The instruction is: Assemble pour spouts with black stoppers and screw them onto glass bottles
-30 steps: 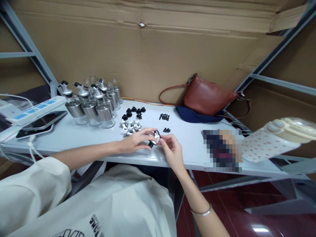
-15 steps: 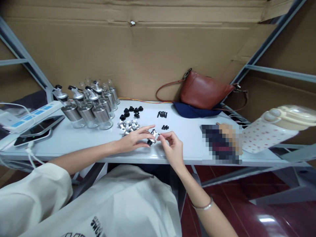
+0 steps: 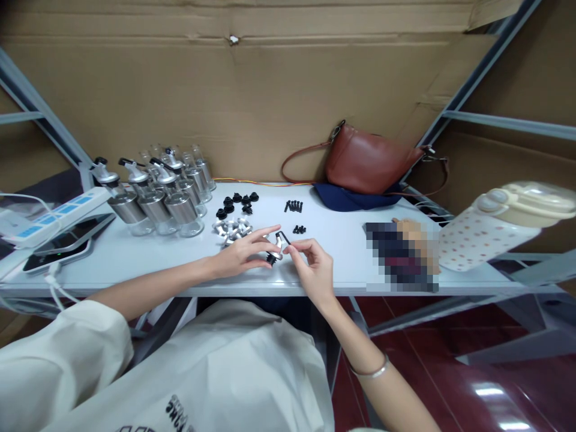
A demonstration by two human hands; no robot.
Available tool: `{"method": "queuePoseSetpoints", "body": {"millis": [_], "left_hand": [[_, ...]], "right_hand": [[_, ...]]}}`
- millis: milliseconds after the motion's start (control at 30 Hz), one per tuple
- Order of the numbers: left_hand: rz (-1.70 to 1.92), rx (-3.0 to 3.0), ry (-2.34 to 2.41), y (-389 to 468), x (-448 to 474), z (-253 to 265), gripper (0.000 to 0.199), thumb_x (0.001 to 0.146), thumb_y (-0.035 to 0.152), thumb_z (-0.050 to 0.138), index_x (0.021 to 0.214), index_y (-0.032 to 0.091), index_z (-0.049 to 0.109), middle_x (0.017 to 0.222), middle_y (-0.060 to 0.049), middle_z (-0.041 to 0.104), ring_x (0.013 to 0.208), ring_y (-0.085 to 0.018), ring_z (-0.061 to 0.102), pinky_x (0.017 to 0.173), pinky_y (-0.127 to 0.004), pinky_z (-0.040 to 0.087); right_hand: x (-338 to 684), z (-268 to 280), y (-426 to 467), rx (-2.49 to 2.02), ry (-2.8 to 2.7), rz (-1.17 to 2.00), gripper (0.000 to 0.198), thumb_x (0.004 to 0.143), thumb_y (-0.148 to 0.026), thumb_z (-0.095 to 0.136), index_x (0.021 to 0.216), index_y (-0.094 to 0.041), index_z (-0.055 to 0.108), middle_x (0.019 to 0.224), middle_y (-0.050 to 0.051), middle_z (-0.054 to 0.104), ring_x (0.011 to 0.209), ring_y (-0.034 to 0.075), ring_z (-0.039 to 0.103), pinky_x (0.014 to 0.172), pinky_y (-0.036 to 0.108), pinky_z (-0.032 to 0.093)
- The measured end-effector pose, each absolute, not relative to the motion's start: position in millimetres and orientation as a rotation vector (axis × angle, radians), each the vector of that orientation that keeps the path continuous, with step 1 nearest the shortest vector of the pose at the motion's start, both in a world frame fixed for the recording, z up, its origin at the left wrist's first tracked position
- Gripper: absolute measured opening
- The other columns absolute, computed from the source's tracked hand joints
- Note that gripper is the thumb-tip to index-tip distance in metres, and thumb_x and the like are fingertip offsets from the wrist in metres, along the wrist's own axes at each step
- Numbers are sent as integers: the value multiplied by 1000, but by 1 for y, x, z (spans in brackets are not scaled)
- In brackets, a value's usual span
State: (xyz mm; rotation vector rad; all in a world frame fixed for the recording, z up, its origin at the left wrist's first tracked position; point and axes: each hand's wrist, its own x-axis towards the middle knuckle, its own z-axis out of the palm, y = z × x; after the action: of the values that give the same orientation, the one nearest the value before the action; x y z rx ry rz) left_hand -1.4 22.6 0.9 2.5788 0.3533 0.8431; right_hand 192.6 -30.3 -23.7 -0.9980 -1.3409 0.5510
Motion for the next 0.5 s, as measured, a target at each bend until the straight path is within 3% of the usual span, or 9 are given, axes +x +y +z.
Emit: {"method": "queuePoseSetpoints", "body": {"millis": [167, 400, 500], "left_hand": [[886, 2586, 362, 21, -2, 3, 33, 88, 24, 56, 121, 20, 57, 145, -14, 39, 131, -25, 44, 105, -46, 42], [924, 2609, 336, 20, -2, 4, 31, 89, 26, 55, 118, 17, 57, 141, -17, 43, 127, -24, 48, 103, -43, 45], [956, 2622, 326, 20, -3, 4, 32, 90, 28, 53, 118, 15, 57, 138, -18, 46, 128, -24, 47, 103, -43, 45]], "right_hand": [[192, -24, -31, -1019, -1347, 551, 18, 80, -38, 66, 75, -22, 60, 73, 3, 68, 72, 20, 66, 71, 37, 54], [193, -23, -30, -1010, -1362, 589, 20, 79, -40, 67, 77, -22, 60, 71, 3, 66, 69, 20, 65, 70, 37, 54], [194, -23, -29, -970, -1426, 622, 24, 76, -40, 70, 91, -22, 61, 80, 3, 65, 73, 19, 63, 73, 37, 53]]}}
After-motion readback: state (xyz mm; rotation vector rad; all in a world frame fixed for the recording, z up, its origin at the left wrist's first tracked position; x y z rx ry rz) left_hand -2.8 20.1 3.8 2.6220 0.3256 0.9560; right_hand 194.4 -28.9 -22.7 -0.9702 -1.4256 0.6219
